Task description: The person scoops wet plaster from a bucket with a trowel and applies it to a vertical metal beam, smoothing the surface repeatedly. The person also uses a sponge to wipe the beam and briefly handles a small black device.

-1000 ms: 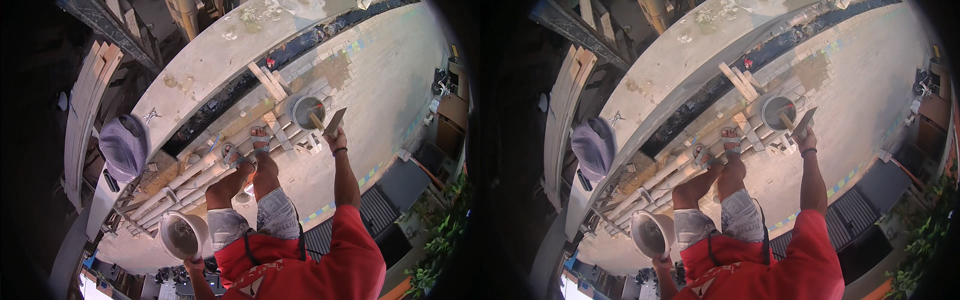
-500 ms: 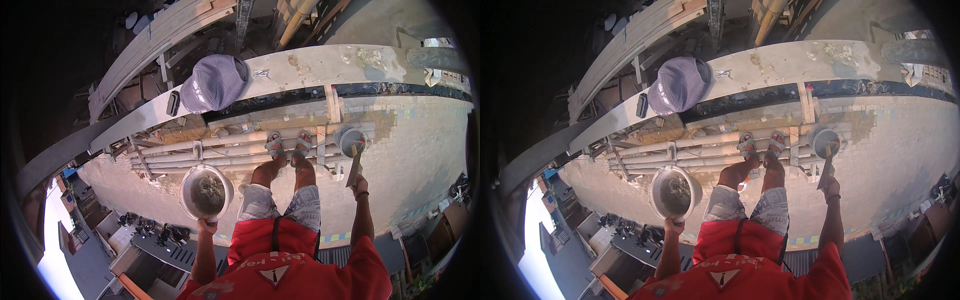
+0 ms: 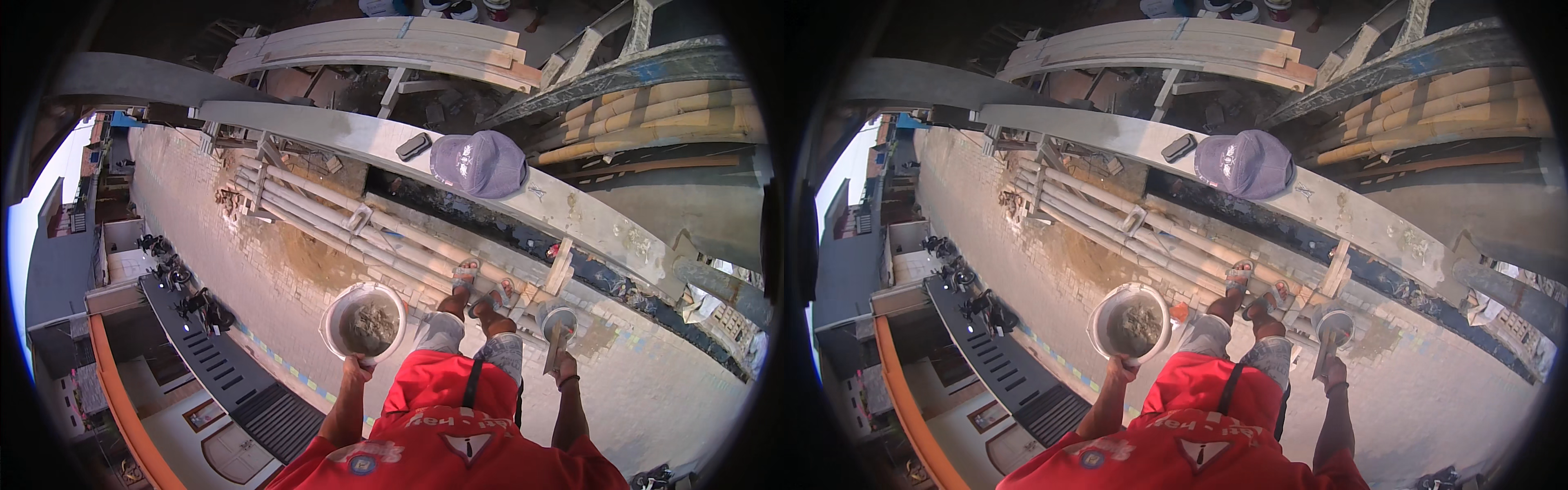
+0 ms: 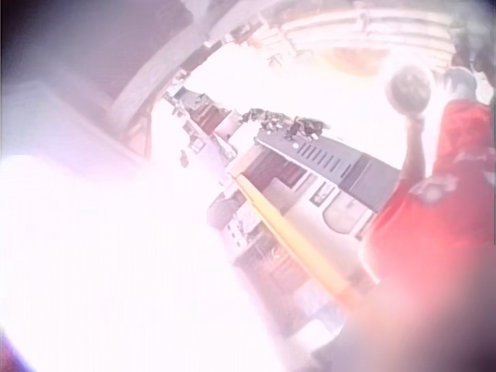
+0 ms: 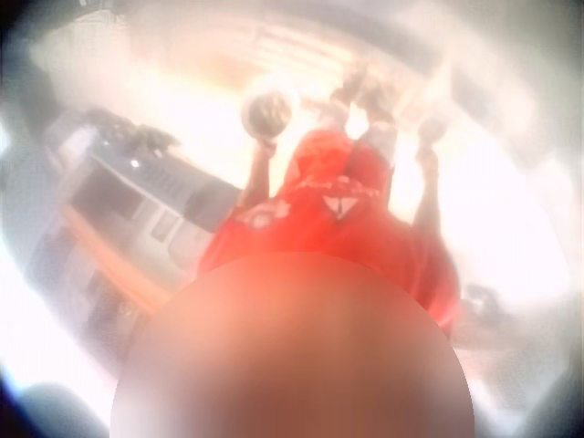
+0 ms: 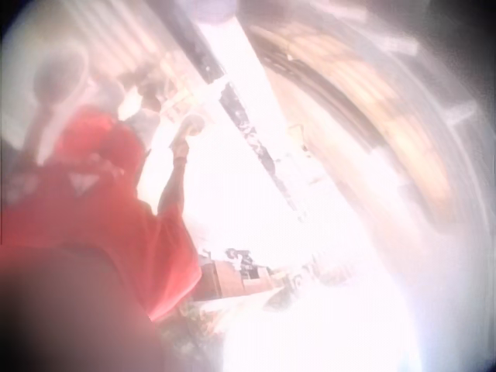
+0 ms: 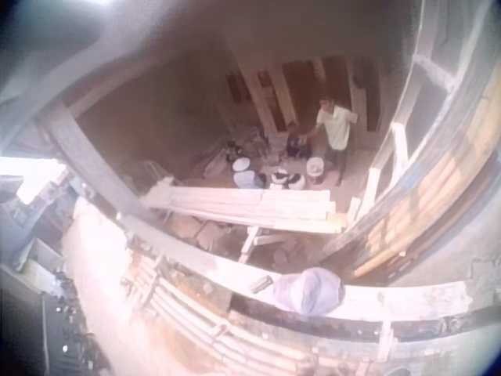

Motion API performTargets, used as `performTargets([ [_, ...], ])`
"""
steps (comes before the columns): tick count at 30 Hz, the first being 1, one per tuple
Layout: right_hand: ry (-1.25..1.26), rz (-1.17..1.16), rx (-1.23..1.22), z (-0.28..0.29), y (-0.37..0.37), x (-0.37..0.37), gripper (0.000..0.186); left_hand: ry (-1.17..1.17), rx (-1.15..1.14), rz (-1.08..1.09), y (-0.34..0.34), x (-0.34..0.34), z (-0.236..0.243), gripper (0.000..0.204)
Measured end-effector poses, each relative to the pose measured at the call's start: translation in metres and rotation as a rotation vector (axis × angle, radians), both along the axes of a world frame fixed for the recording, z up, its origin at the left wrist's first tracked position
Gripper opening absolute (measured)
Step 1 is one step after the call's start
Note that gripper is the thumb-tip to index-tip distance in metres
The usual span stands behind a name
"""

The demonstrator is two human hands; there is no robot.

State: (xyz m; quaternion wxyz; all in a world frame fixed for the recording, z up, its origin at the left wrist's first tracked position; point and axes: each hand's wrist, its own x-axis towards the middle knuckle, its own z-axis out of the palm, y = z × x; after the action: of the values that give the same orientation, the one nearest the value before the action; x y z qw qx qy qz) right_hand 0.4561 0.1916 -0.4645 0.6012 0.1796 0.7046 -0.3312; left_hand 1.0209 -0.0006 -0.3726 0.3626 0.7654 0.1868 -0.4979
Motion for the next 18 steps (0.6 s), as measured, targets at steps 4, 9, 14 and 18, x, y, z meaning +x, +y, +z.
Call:
performTargets([
  [4,0.061,0.14,-0.037,0.024,-0.038,-0.03,0.021,-0.01,0.016,0.188,0.04,-0.002,-0.007,0.034],
  [9,0.141,0.291,-0.009,0.034,-0.07,-0.067,0.027,-0.023,-0.007,0.359,0.085,-0.01,-0.013,0.036],
  [14,0.157,0.345,0.019,0.032,-0.094,-0.093,0.031,0.11,-0.044,0.58,0.121,-0.005,-0.029,0.041],
  [18,0.337,0.384,0.068,0.027,-0.102,-0.104,0.028,0.099,0.028,0.653,0.125,-0.007,-0.039,0.045],
])
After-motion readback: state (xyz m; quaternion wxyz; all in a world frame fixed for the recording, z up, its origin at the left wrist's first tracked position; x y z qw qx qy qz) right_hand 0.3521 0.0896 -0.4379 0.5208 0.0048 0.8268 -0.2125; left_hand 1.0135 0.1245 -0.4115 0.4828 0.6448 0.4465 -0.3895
